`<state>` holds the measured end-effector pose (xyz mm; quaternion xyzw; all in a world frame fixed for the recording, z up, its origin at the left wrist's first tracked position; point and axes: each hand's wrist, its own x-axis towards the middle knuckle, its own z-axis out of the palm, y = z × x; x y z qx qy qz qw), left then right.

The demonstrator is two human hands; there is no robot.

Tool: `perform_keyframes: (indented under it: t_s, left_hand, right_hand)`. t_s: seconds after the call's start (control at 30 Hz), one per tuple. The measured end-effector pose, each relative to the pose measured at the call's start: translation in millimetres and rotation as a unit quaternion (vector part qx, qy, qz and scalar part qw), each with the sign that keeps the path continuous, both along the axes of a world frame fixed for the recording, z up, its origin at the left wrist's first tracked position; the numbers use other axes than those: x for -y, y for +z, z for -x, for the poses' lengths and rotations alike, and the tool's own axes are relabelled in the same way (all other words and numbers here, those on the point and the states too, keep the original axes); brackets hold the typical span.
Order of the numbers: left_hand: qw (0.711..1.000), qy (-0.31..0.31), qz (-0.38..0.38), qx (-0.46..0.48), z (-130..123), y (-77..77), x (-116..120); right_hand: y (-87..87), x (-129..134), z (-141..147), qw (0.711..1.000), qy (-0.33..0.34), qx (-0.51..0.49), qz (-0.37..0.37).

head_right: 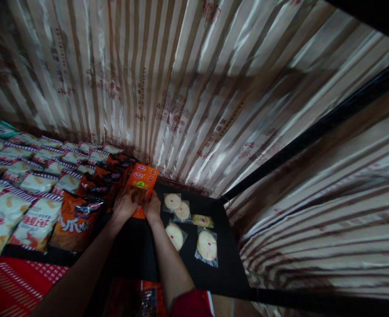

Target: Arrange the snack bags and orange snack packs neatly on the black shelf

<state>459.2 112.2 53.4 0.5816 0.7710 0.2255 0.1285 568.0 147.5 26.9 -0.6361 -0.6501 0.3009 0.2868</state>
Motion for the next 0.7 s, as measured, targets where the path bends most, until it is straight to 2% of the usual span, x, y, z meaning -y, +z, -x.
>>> perform_keyframes:
  t_s: [0.27, 0.7]
  left_hand:
    - [0.999, -0.020, 0.007, -0.042, -6.3, -3.0, 2.1]
    - [0.998, -0.041, -0.002, -0.037, -8.9, -7.9, 2.9]
  right_hand:
    - [-5.3, -3.1, -0.2, 1.000, -0.006, -0.006, 0.010]
    - [-2.9, -6.3, 2.0, 1.000, 0.000, 0.004, -0.006]
